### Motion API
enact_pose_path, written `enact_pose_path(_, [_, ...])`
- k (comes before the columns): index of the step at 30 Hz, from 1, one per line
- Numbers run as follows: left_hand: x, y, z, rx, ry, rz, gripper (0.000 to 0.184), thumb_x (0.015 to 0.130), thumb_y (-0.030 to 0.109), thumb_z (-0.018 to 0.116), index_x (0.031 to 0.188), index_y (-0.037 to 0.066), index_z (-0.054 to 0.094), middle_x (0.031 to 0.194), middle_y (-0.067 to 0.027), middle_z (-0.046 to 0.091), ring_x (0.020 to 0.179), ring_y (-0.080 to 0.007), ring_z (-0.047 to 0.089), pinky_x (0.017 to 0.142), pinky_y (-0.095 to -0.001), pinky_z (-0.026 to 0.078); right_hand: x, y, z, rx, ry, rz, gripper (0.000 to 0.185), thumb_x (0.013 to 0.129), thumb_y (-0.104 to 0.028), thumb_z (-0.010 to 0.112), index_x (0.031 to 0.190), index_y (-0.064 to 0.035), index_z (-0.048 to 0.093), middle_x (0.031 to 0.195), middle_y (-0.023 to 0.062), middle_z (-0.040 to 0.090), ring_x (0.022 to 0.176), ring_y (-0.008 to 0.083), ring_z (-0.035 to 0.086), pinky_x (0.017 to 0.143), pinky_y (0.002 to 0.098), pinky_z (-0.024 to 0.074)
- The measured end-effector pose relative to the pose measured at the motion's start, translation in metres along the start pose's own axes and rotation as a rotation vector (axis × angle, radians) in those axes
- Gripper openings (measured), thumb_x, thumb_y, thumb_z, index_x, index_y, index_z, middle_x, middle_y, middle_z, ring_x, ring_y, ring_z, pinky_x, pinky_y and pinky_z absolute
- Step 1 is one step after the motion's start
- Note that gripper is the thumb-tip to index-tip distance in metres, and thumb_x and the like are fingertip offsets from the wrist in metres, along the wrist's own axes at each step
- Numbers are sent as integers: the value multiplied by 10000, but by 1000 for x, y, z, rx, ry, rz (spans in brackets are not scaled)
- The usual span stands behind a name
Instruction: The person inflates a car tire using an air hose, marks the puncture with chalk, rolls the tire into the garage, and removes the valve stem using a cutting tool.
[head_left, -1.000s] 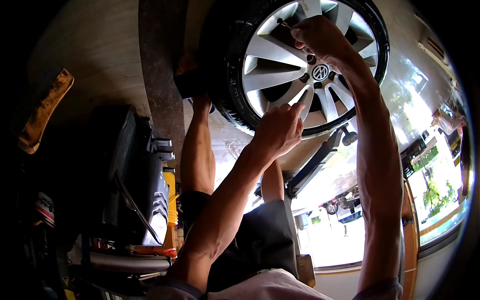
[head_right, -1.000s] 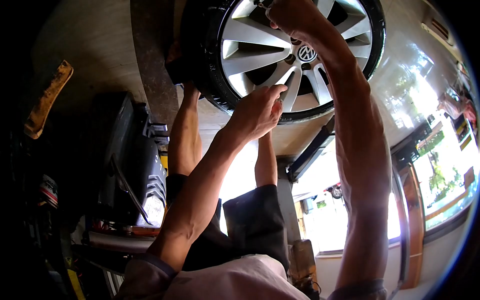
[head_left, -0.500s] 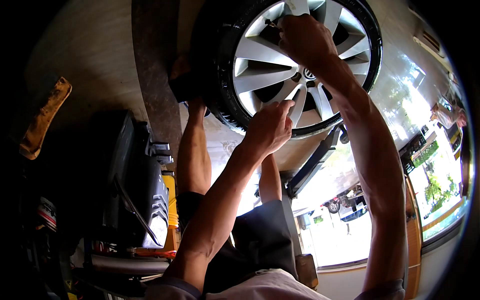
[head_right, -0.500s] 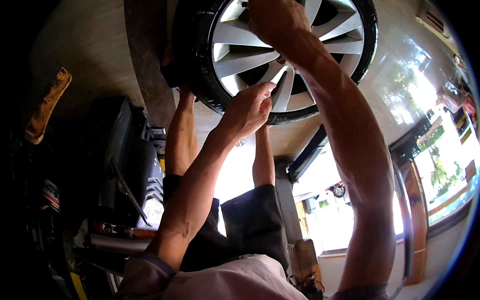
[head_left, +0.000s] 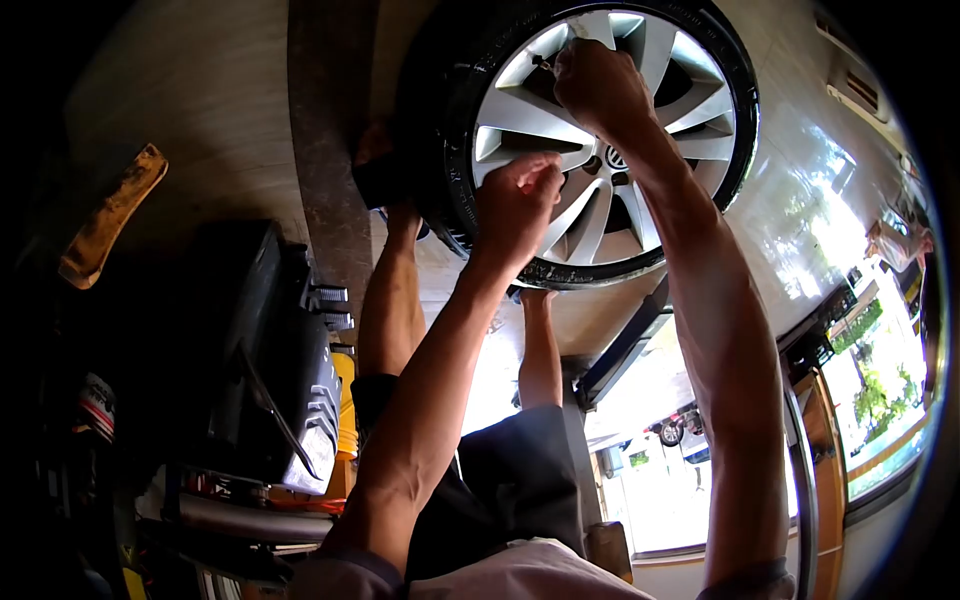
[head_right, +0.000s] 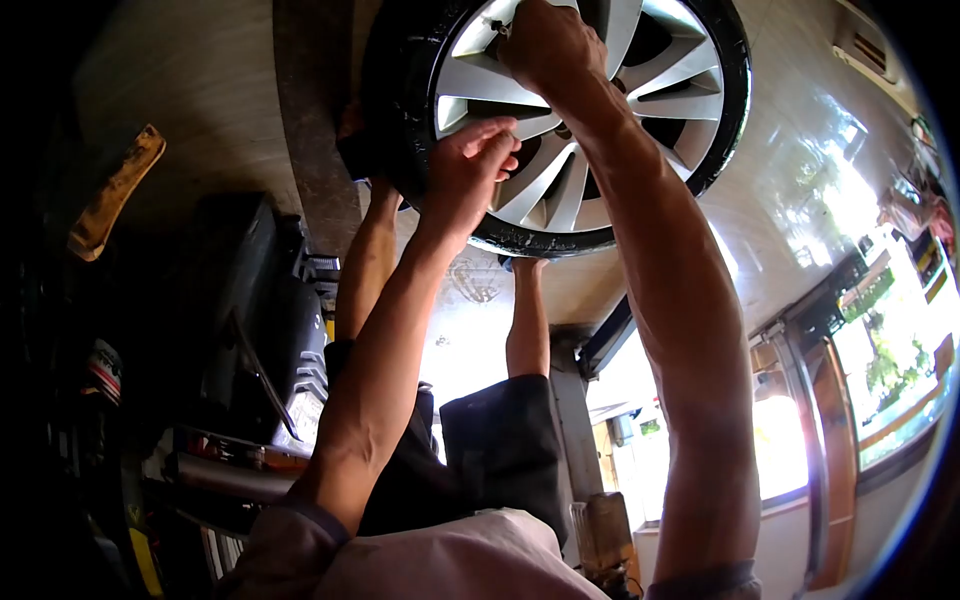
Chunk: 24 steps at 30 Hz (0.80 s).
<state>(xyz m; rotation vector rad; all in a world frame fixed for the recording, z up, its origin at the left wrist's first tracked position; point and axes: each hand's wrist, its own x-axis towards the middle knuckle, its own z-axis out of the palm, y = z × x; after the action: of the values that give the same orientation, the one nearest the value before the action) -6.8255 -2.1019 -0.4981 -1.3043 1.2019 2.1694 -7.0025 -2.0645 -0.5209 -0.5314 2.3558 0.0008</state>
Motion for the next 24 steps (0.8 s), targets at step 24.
enact_pose_path(24, [129,52,14,-475,-29,-297,82,930,49,599,871,-5,616,695,-86,630,549,-156,574,428,-255,390,-30,22,11,-69,400,-114,413,847,-258,622,1208,-58,622,1080,177,693,896,344,715,750,464,583])
